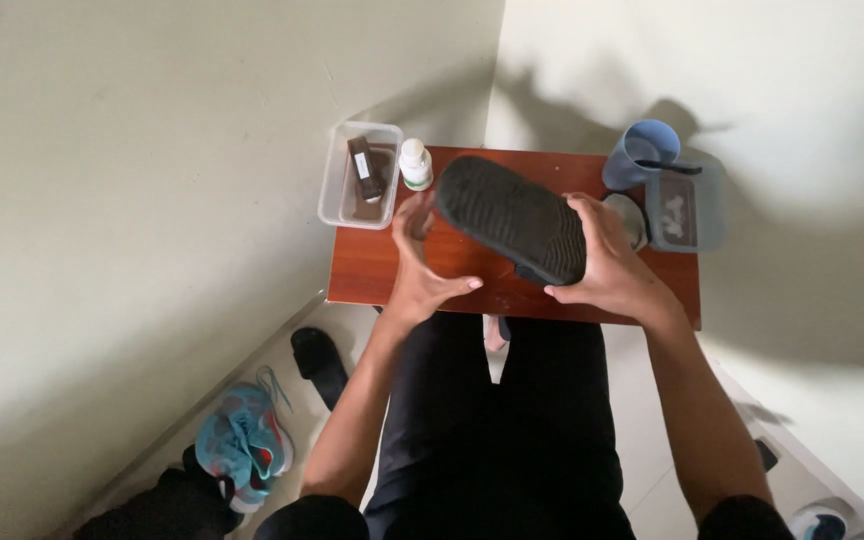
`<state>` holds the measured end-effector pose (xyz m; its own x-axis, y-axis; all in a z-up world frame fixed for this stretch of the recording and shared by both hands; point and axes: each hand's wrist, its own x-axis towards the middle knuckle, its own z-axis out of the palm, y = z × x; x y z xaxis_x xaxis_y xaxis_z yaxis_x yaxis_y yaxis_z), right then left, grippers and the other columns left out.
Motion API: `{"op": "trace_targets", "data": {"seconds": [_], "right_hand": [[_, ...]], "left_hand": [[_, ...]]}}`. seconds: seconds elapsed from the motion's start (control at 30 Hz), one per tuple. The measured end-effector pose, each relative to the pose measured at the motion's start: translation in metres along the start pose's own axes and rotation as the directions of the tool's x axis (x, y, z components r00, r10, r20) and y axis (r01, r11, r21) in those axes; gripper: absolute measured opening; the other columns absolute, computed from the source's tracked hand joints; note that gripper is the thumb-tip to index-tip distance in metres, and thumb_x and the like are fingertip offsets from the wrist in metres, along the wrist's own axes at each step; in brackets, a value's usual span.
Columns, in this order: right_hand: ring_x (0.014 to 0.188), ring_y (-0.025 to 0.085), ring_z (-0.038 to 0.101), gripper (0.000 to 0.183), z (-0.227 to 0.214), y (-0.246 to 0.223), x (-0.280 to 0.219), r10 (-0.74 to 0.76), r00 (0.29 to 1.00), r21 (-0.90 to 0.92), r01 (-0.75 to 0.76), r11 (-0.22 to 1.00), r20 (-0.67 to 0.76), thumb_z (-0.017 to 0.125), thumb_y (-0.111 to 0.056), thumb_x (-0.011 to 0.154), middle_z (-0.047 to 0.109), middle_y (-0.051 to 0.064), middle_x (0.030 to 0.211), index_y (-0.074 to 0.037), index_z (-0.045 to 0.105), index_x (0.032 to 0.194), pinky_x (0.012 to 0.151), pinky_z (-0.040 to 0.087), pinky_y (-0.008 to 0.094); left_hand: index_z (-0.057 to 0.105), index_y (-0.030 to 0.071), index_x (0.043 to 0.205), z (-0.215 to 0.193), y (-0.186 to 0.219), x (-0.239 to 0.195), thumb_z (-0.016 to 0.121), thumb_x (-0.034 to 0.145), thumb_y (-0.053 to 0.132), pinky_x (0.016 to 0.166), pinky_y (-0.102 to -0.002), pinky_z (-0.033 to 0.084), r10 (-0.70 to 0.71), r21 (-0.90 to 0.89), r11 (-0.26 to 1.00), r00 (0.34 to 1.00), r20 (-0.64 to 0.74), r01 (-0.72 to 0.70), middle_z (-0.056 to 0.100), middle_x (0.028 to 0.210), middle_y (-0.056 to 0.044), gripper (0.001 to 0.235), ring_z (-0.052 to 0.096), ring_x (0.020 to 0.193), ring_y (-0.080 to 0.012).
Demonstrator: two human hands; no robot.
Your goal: The person cleans a black slipper by wiping it with a cloth and scrubbing the sole with a brush. They handle the slipper on a small wooden table, flip it to clean the bottom, and continue scrubbing the textured sole.
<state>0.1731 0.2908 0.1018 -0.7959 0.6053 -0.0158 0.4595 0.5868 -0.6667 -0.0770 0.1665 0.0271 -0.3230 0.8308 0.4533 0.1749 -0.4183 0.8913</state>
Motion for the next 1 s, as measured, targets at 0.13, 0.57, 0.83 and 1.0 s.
{"op": "trace_targets", "data": {"seconds": [0.13, 0.57, 0.83, 1.0], "right_hand": [[0.139, 0.046, 0.027, 0.120, 0.020, 0.031, 0.022, -0.122, 0.992, -0.416, 0.129, 0.900, 0.042, 0.091, -0.040, 0.053, 0.035, 0.020, 0.149, -0.002, 0.031, 0.151, 0.118, 0.013, 0.069], [0.155, 0.033, 0.006, 0.123, 0.065, 0.068, 0.041, -0.184, 0.951, -0.661, 0.304, 0.686, 0.247, 0.090, -0.038, 0.059, 0.017, 0.002, 0.170, -0.016, 0.025, 0.161, 0.125, -0.006, 0.061], [0.157, 0.037, -0.004, 0.110, 0.059, 0.020, 0.040, -0.109, 0.965, -0.475, 0.213, 0.854, 0.237, 0.082, -0.049, 0.071, 0.011, 0.004, 0.171, -0.019, 0.027, 0.161, 0.120, -0.007, 0.068], [0.149, 0.028, 0.020, 0.057, 0.089, -0.003, 0.086, -0.293, 0.950, -0.522, 0.306, 0.796, 0.109, 0.065, -0.043, 0.094, 0.035, -0.001, 0.157, -0.022, 0.050, 0.145, 0.116, 0.021, 0.055]], "left_hand": [[0.016, 0.002, 0.149, -0.014, 0.011, -0.020, 0.100, 0.063, 0.037, 0.123, -0.065, 0.020, 0.068, 0.203, 0.977, 0.998, 0.006, -0.068, 0.017, 0.159, -0.027, 0.125, 0.020, 0.151, -0.0494], [0.050, 0.005, 0.148, -0.024, -0.064, -0.073, 0.098, 0.059, 0.037, 0.112, -0.050, 0.040, -0.182, 0.740, 0.668, 0.981, 0.061, 0.077, 0.051, 0.144, -0.011, 0.106, 0.044, 0.131, -0.0351], [0.040, 0.008, 0.154, -0.011, -0.053, -0.071, 0.097, 0.059, 0.043, 0.118, -0.052, 0.030, -0.273, 0.730, 0.672, 0.958, 0.084, 0.127, 0.037, 0.152, -0.014, 0.117, 0.035, 0.141, -0.0373], [0.039, 0.008, 0.153, -0.007, -0.042, -0.070, 0.097, 0.055, 0.049, 0.119, -0.058, 0.024, -0.241, 0.710, 0.698, 0.965, 0.102, 0.099, 0.031, 0.154, -0.020, 0.121, 0.030, 0.143, -0.0434]]}}
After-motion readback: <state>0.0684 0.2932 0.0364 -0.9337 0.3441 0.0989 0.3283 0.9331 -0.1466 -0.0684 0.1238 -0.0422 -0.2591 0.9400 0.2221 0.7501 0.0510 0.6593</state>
